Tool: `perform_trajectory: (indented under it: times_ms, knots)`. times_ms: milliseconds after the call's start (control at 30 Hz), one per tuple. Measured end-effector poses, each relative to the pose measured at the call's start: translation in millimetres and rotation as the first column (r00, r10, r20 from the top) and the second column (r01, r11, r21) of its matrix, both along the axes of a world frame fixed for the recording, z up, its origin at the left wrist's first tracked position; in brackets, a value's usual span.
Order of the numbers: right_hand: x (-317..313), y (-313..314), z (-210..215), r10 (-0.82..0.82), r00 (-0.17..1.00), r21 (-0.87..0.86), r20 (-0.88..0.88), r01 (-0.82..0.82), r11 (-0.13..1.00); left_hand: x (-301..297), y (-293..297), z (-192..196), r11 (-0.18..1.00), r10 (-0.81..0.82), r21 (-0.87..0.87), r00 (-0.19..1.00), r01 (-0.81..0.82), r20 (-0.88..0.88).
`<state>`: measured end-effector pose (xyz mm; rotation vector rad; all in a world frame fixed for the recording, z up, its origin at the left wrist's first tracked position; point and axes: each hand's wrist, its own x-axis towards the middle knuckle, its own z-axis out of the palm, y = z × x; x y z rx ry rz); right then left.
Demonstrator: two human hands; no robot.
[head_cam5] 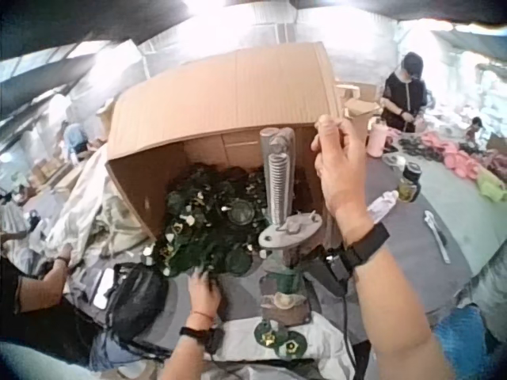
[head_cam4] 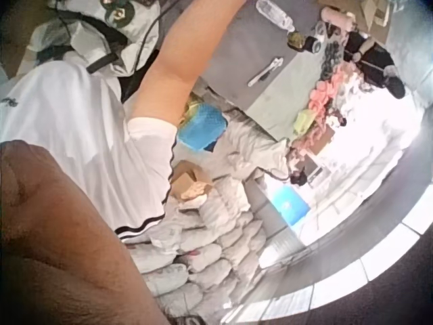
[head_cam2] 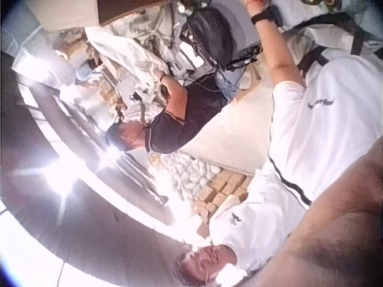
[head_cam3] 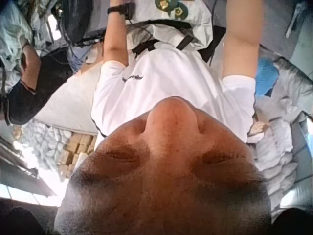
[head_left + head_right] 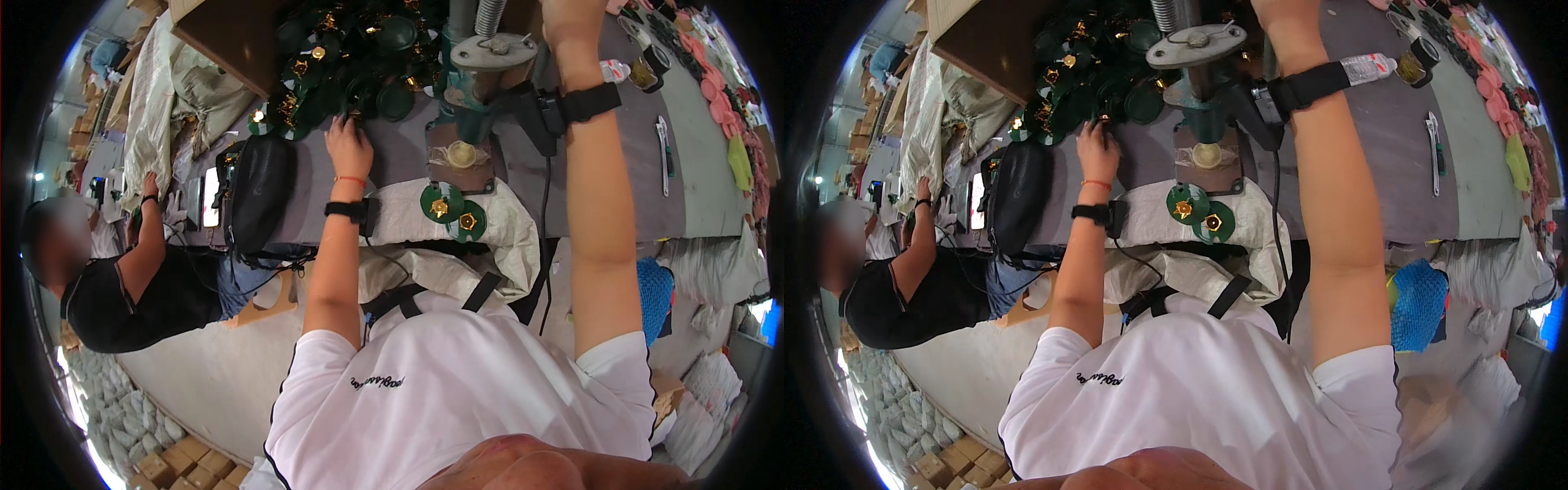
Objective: The worker uses a manual hand press to attach gold decorative studs to green plastic parts on an assembly line.
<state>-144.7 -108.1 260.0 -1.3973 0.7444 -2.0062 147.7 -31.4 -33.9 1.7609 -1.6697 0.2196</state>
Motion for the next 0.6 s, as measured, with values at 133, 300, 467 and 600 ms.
perform_trajectory:
  times_ms: [133, 300, 467, 600]
  knots:
    - [-1.8, 1.7, 1.1, -0.122, 0.989, -0.025, -0.083, 0.120, 0.992, -38.5, 48.1, 56.6, 0.951, -0.271, -0.058, 0.730, 0.303, -0.628]
    - [-1.7, -3.7, 1.0, -0.134, 0.989, -0.083, -0.064, 0.129, 0.988, -102.6, 63.5, 44.4, 0.722, -0.277, -0.022, 0.259, 0.692, -0.925]
    - [-7.2, -15.0, -6.7, -0.180, 0.978, -0.173, -0.106, 0.160, 0.972, -137.8, 48.6, 41.5, 0.868, -0.418, 0.105, 0.829, 0.485, -0.373]
    - [-12.2, -0.4, -4.2, -0.111, 0.991, -0.148, -0.082, 0.098, 0.984, -149.3, 35.8, 29.6, 0.867, -0.386, 0.198, 0.867, 0.457, -0.315]
